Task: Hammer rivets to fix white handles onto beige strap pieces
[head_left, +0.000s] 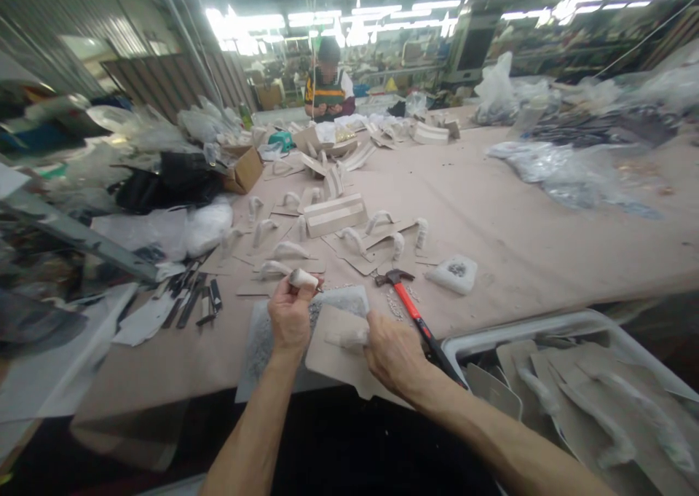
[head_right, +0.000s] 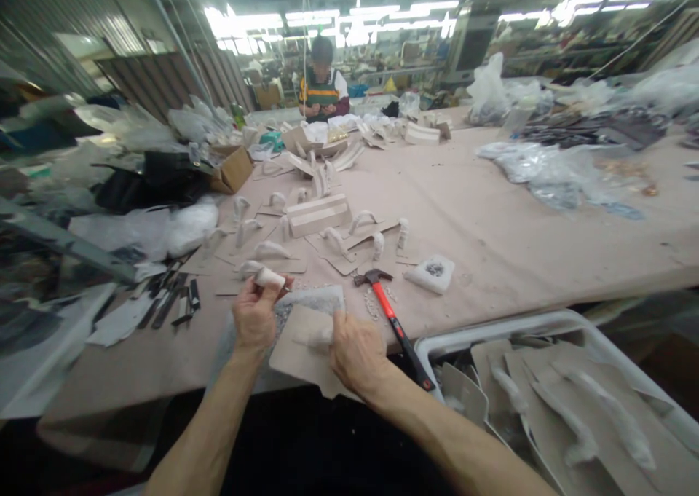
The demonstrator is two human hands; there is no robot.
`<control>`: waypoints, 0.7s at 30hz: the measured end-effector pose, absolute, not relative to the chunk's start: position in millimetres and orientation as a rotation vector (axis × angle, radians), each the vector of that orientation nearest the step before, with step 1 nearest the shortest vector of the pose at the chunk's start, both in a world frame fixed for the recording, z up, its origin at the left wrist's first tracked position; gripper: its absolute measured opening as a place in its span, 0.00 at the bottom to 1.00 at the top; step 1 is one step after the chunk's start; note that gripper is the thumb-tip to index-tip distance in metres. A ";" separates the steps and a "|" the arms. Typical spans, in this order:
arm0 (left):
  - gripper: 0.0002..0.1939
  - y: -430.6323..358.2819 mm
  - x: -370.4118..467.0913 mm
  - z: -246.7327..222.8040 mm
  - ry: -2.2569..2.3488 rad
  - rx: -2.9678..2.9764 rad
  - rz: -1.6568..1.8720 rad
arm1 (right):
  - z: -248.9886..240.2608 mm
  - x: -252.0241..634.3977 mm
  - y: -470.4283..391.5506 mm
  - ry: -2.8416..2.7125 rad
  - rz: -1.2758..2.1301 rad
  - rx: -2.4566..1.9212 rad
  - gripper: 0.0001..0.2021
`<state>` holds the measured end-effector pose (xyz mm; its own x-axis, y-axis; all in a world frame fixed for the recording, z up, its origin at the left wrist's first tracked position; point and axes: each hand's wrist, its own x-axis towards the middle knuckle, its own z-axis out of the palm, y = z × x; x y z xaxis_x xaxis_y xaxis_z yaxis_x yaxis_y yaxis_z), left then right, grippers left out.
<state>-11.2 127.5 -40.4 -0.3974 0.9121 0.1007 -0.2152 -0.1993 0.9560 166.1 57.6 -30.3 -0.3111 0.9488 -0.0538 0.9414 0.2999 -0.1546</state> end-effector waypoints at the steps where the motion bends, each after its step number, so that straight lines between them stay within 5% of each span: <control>1: 0.16 122.5 -12.3 -35.5 1.223 0.983 1.704 | -28.9 168.4 57.6 -2.428 0.326 -1.868 0.13; 4: 0.13 109.3 -5.4 -38.3 1.250 1.164 1.535 | -36.5 170.1 56.3 -2.283 0.464 -1.959 0.24; 12: 0.13 102.6 22.5 -94.6 1.212 1.184 1.265 | -59.7 162.6 53.4 -2.080 0.536 -2.117 0.26; 21: 0.14 118.7 22.0 -102.1 1.232 1.192 1.212 | -83.3 137.5 32.7 -2.000 0.512 -1.918 0.29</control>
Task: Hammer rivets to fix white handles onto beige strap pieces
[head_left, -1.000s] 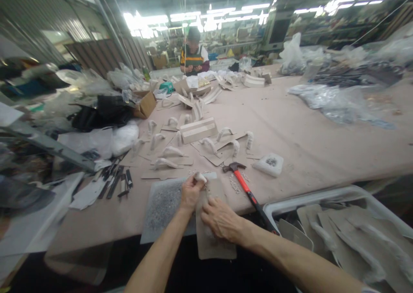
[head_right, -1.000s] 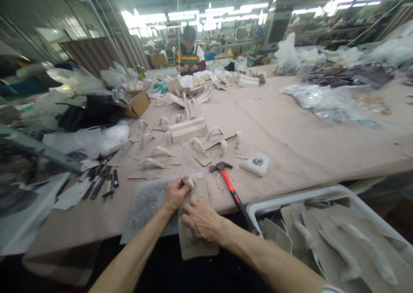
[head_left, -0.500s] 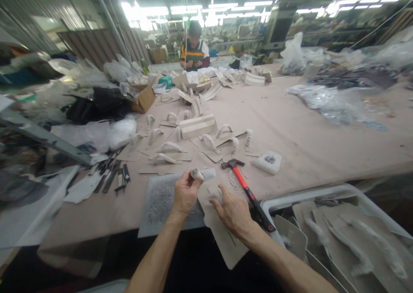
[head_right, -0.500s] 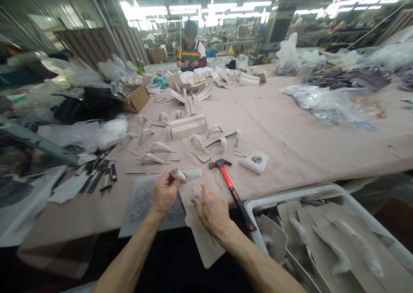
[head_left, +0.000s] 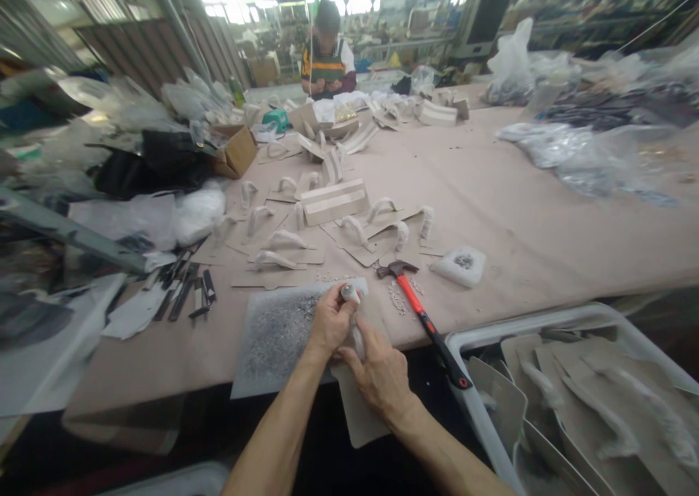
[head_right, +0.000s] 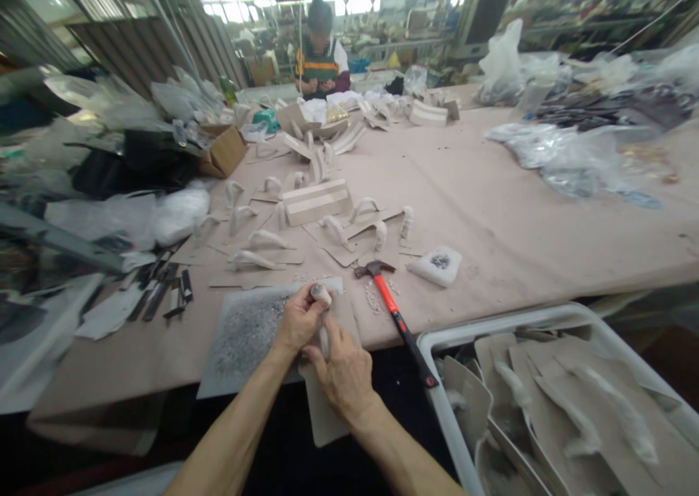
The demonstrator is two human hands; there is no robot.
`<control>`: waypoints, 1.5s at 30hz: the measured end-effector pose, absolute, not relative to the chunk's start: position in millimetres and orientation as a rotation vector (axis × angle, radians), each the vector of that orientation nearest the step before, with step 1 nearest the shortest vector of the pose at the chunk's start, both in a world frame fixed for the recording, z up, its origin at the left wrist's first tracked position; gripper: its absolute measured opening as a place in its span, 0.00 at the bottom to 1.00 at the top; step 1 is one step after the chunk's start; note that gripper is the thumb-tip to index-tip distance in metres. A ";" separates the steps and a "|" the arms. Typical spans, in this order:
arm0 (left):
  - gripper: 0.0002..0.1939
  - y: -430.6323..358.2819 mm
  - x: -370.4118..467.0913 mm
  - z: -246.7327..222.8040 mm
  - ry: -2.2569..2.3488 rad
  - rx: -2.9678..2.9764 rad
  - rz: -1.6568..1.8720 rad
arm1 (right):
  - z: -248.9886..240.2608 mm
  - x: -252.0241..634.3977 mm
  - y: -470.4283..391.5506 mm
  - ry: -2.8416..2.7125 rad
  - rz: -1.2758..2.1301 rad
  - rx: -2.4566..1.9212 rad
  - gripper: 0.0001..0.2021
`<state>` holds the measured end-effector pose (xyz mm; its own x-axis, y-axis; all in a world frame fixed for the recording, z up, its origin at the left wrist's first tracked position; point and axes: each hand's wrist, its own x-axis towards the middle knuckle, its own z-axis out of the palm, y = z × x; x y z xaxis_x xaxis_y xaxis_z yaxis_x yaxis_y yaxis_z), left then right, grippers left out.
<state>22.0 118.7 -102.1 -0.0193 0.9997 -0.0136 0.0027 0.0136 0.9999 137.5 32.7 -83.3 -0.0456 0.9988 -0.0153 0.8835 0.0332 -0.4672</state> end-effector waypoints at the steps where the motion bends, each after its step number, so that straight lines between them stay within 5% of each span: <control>1: 0.14 119.8 21.6 -101.5 1.219 1.162 1.210 | -83.7 137.3 32.8 -2.006 0.526 -1.895 0.29; 7: 0.17 115.2 14.5 -98.0 1.185 1.021 1.191 | -76.0 146.3 43.9 -2.010 0.700 -1.862 0.17; 14: 0.10 107.8 9.0 -98.7 1.226 1.236 1.119 | -74.5 159.1 44.0 -1.937 0.807 -1.680 0.19; 23: 0.09 108.1 8.7 -98.2 1.267 1.345 1.085 | -86.5 255.2 59.0 -1.994 0.290 -2.218 0.13; 27: 0.09 104.5 12.6 -100.4 1.331 1.433 1.097 | -87.0 269.2 63.6 -1.933 0.605 -2.296 0.09; 32: 0.07 100.2 15.6 -99.3 1.362 1.560 1.132 | -59.6 258.8 86.9 -1.063 1.716 -1.884 0.04; 34: 0.07 99.3 15.6 -98.8 1.336 1.620 1.114 | -42.4 253.2 90.6 -0.897 1.819 -1.769 0.05; 41: 0.09 96.8 15.6 -103.4 1.335 1.691 1.115 | 2.4 257.4 58.6 -1.904 0.606 -1.656 0.15; 45: 0.07 97.0 16.6 -103.6 1.341 1.675 1.116 | 19.5 266.7 55.1 -2.374 0.399 -1.554 0.12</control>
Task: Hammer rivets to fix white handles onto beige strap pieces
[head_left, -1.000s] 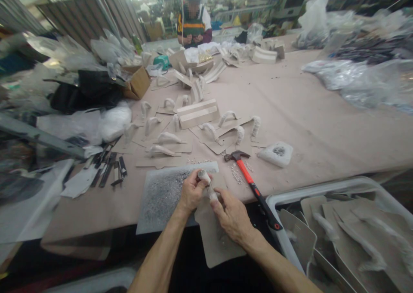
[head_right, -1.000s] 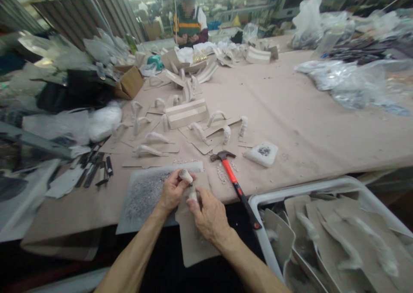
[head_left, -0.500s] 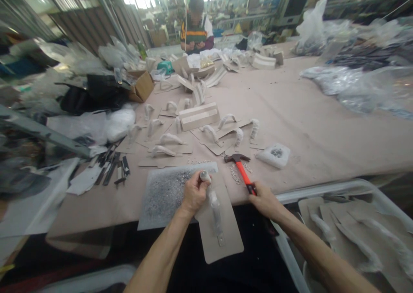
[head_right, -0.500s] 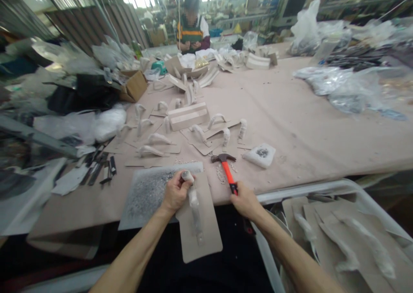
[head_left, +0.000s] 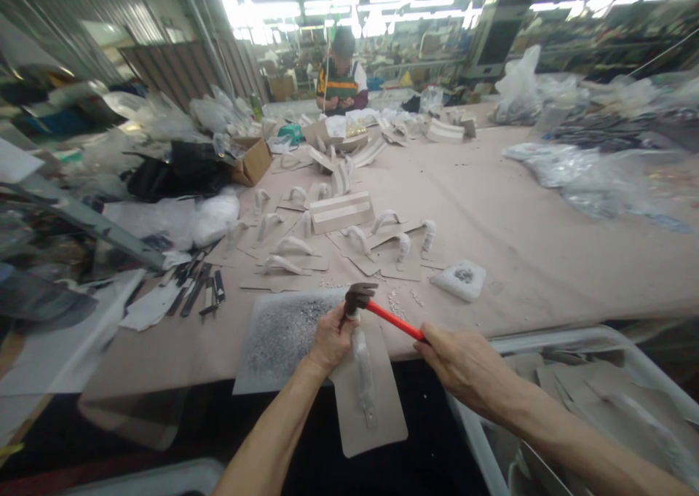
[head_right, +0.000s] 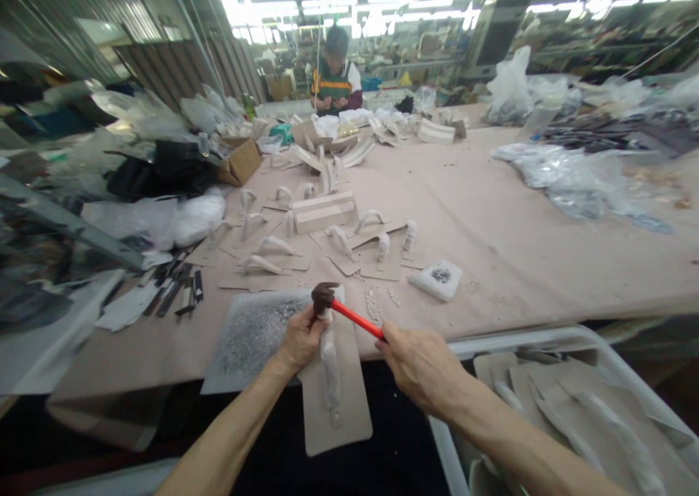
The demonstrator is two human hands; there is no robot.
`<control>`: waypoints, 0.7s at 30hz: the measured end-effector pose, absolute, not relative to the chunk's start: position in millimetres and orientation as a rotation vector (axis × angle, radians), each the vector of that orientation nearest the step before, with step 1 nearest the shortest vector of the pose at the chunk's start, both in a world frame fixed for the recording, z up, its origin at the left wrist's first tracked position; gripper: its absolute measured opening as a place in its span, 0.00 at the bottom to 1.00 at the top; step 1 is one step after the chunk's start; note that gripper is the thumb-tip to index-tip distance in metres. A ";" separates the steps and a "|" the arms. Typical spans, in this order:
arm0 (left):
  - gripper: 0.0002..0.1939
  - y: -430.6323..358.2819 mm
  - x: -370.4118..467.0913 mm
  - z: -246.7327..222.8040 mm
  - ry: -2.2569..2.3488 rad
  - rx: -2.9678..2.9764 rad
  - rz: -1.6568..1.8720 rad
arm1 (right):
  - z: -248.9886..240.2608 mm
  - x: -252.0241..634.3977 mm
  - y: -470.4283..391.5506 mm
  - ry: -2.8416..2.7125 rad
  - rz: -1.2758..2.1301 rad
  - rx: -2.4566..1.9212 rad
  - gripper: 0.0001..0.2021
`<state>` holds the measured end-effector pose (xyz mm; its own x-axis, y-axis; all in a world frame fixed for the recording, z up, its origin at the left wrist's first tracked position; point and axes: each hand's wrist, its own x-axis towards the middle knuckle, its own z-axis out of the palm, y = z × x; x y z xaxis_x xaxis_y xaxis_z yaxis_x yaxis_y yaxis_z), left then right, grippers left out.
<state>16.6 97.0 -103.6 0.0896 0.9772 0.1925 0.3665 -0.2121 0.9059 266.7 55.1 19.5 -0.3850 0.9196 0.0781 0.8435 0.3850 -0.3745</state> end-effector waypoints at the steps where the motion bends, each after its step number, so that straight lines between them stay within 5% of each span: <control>1: 0.07 97.1 16.7 -103.1 1.334 1.679 1.115 | 26.8 267.0 56.5 -2.396 0.374 -1.531 0.13; 7: 0.09 97.7 15.2 -102.7 1.313 1.694 1.095 | 51.3 255.8 56.0 -1.907 0.099 -1.514 0.14; 13: 0.11 96.7 15.8 -104.5 1.331 1.680 1.076 | 2.2 268.3 48.4 -2.437 0.376 -1.729 0.11; 21: 0.07 96.8 15.2 -105.0 1.283 1.643 1.094 | -49.4 286.6 75.6 -2.278 0.480 -2.108 0.12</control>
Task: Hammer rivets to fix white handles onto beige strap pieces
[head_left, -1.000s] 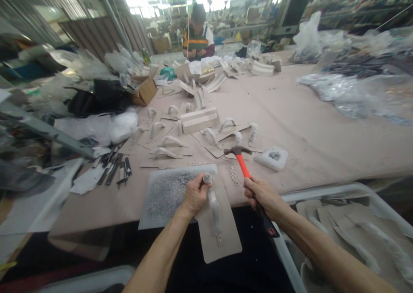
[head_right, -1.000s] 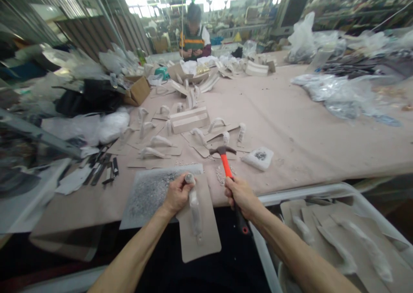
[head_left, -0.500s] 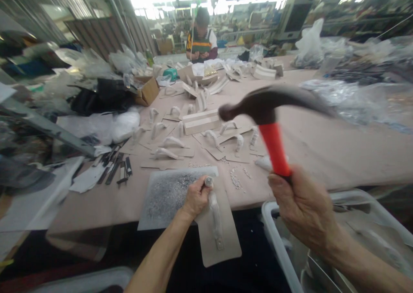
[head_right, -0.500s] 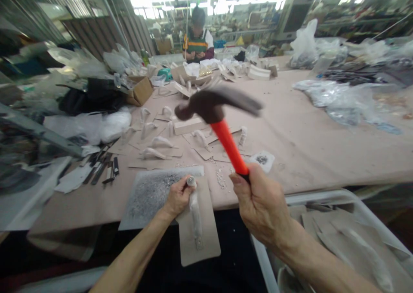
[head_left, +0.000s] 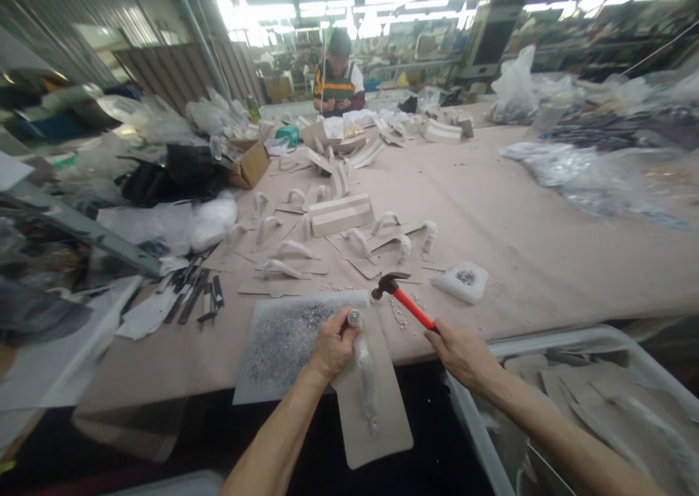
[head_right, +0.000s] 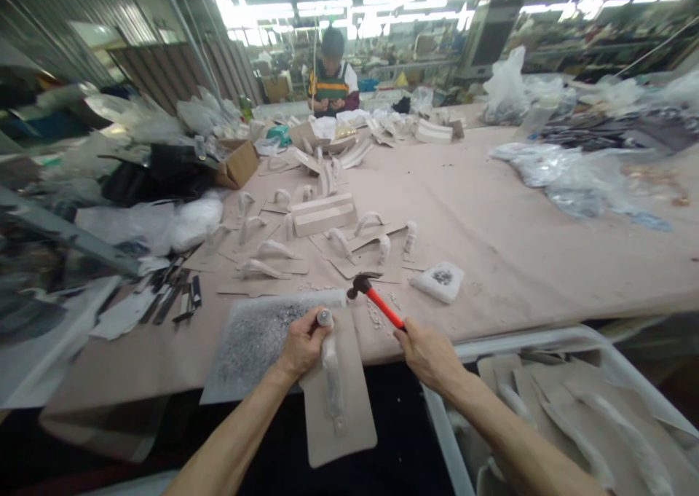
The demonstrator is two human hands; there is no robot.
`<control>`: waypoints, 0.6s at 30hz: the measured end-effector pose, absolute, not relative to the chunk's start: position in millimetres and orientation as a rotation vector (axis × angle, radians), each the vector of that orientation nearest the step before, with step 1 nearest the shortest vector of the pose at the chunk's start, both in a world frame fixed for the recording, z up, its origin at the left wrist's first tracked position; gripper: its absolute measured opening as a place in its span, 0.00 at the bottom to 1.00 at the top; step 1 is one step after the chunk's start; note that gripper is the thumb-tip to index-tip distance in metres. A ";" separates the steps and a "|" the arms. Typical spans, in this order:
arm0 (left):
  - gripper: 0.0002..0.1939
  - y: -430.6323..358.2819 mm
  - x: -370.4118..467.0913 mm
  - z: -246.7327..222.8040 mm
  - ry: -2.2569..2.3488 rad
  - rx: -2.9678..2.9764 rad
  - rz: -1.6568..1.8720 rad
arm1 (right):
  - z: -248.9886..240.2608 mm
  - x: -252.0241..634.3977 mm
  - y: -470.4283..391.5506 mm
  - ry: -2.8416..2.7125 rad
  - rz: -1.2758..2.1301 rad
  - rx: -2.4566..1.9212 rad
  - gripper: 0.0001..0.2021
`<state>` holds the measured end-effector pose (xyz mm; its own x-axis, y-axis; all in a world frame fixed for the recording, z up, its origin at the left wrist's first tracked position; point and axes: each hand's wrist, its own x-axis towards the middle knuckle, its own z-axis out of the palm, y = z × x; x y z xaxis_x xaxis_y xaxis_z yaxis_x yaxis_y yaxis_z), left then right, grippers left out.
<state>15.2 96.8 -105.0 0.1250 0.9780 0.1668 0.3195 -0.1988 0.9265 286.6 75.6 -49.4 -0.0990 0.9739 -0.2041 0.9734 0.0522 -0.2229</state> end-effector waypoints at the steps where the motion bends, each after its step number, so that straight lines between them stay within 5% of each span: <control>1: 0.07 97.0 15.3 -105.2 1.280 1.637 1.093 | -55.1 281.6 78.3 -2.276 0.404 -2.087 0.10; 5: 0.06 97.3 15.5 -105.8 1.295 1.629 1.096 | -65.8 237.8 73.2 -2.200 0.222 -1.761 0.17; 11: 0.07 98.8 18.4 -104.7 1.338 1.534 1.144 | -83.4 174.3 51.6 -2.026 0.758 -1.940 0.20; 18: 0.16 106.8 17.6 -103.4 1.398 1.006 1.460 | -89.2 205.8 61.6 -1.699 0.959 -1.822 0.08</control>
